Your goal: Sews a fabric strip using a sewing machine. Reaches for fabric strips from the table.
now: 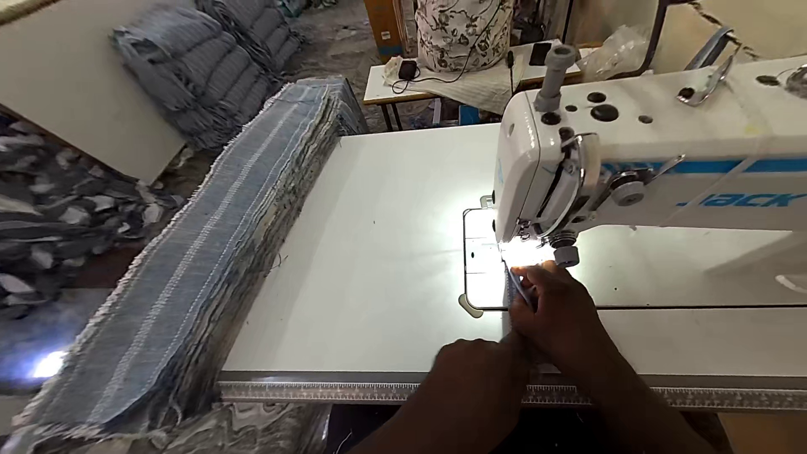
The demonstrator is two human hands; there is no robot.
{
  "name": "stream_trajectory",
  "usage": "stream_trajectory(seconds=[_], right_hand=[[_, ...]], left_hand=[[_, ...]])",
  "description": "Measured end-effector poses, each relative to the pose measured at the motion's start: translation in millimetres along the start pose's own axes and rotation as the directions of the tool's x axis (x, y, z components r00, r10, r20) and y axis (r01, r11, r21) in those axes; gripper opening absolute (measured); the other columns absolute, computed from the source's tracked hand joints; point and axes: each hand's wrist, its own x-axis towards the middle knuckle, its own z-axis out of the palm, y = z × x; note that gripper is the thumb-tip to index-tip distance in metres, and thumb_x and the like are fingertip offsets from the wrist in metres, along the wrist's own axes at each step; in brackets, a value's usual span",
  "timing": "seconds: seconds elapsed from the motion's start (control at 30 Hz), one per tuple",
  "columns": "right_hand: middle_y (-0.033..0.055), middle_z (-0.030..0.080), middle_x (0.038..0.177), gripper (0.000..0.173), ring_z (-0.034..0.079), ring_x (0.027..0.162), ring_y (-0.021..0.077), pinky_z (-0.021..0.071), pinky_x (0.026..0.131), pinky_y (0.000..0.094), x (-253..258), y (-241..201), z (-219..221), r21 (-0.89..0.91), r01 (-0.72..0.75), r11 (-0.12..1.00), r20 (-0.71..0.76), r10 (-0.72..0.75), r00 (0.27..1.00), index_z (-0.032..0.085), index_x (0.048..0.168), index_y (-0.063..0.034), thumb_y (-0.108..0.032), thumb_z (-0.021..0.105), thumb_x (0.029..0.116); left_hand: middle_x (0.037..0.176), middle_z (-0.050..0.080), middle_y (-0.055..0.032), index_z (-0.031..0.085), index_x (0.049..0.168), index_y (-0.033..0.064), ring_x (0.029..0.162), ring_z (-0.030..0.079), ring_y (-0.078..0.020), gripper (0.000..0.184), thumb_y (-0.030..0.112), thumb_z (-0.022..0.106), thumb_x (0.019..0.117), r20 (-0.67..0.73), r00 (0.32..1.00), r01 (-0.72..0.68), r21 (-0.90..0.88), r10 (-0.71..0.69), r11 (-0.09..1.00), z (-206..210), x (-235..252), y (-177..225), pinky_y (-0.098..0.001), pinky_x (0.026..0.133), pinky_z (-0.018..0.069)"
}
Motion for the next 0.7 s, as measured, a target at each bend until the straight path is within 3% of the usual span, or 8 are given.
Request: stream_trajectory(seconds=[0.07,0.1,0.17,0.2,0.27,0.4,0.53,0.7], right_hand=[[0.0033,0.063,0.094,0.031,0.062,0.073,0.0144,0.0557,0.062,0.0354,-14.4,4.5,-5.0,0.042,0.004,0.999,-0.001,-0.004,1.000,0.074,0.120,-0.0114,-0.016,0.072,0.0891],[0.0008,0.064,0.091,0.028,0.061,0.071,0.0121,0.0550,0.060,0.0333,-22.0,7.1,-6.4,0.075,0.008,0.997,-0.016,-0.007,1.000,0.076,0.117,-0.0137,-0.018,0.072,0.0896],[-0.0058,0.065,0.089,0.023,0.062,0.069,0.0055,0.0550,0.058,0.0261,-34.4,12.3,-11.0,0.170,-0.007,0.985,-0.026,0.012,1.000,0.077,0.114,-0.0200,-0.026,0.071,0.0930],[-0.0085,0.067,0.090,0.022,0.063,0.069,0.0029,0.0561,0.058,0.0229,-38.7,14.4,-13.3,0.230,-0.023,0.973,-0.028,0.031,0.999,0.078,0.113,-0.0228,-0.030,0.070,0.0937],[-0.0089,0.069,0.090,0.022,0.065,0.068,0.0040,0.0575,0.056,0.0231,-46.6,16.9,-16.7,0.365,-0.083,0.927,-0.004,0.091,0.996,0.078,0.114,-0.0238,-0.030,0.072,0.0938],[-0.0026,0.073,0.097,0.023,0.069,0.069,0.0140,0.0608,0.057,0.0288,-61.0,20.6,-20.5,0.592,-0.208,0.779,0.099,0.186,0.978,0.078,0.116,-0.0215,-0.023,0.076,0.0929],[0.0115,0.074,0.094,0.026,0.067,0.071,0.0189,0.0583,0.061,0.0283,-70.6,20.5,-24.7,0.796,-0.321,0.513,0.234,0.228,0.945,0.077,0.116,-0.0086,-0.011,0.078,0.0901],[0.0163,0.073,0.101,0.028,0.071,0.077,0.0186,0.0623,0.070,0.0299,-70.9,21.0,-32.4,0.858,-0.410,0.310,0.338,0.260,0.904,0.075,0.119,-0.0023,-0.002,0.074,0.0907]], left_hand=[[0.089,0.072,0.0025,0.073,0.124,0.0209,0.082,0.070,-0.0153,0.044,0.052,0.049,0.1046,-0.281,0.959,-0.050,-0.022,0.042,0.998,-0.1,-3.8,-19.6,-0.0425,0.075,0.0601],[0.090,0.071,0.0031,0.072,0.123,0.0179,0.079,0.069,-0.0129,0.037,0.043,0.050,0.1061,-0.335,0.942,-0.044,-0.084,0.014,0.996,-2.7,1.7,-27.6,-0.0394,0.073,0.0603],[0.091,0.075,0.0046,0.062,0.132,0.0126,0.072,0.072,-0.0070,0.033,0.032,0.047,0.1100,-0.217,0.963,0.047,-0.440,-0.157,0.897,-11.4,19.0,-31.6,-0.0295,0.067,0.0634],[0.095,0.076,-0.0004,0.053,0.141,0.0105,0.073,0.074,-0.0104,0.037,0.030,0.046,0.1108,-0.093,0.973,0.097,-0.669,-0.212,0.737,-15.2,27.8,-28.5,-0.0293,0.067,0.0651],[0.095,0.073,-0.0097,0.040,0.153,0.0147,0.072,0.074,-0.0186,0.049,0.024,0.056,0.1075,0.046,0.973,0.145,-0.883,-0.226,0.446,-14.6,40.6,-21.6,-0.0330,0.066,0.0639],[0.091,0.074,-0.0132,0.041,0.145,0.0147,0.069,0.075,-0.0237,0.055,0.009,0.069,0.0979,0.102,0.980,0.149,-0.944,-0.169,0.294,-4.7,37.6,-11.6,-0.0344,0.063,0.0652],[0.083,0.073,-0.0128,0.053,0.135,0.0086,0.065,0.072,-0.0212,0.046,0.012,0.074,0.0943,0.151,0.968,0.191,-0.962,-0.201,0.196,2.2,20.6,-9.4,-0.0317,0.061,0.0627],[0.090,0.073,-0.0151,0.067,0.121,0.0042,0.071,0.073,-0.0237,0.028,0.012,0.073,0.0952,0.185,0.968,0.207,-0.971,-0.171,0.119,5.4,10.1,-8.6,-0.0331,0.065,0.0640]])
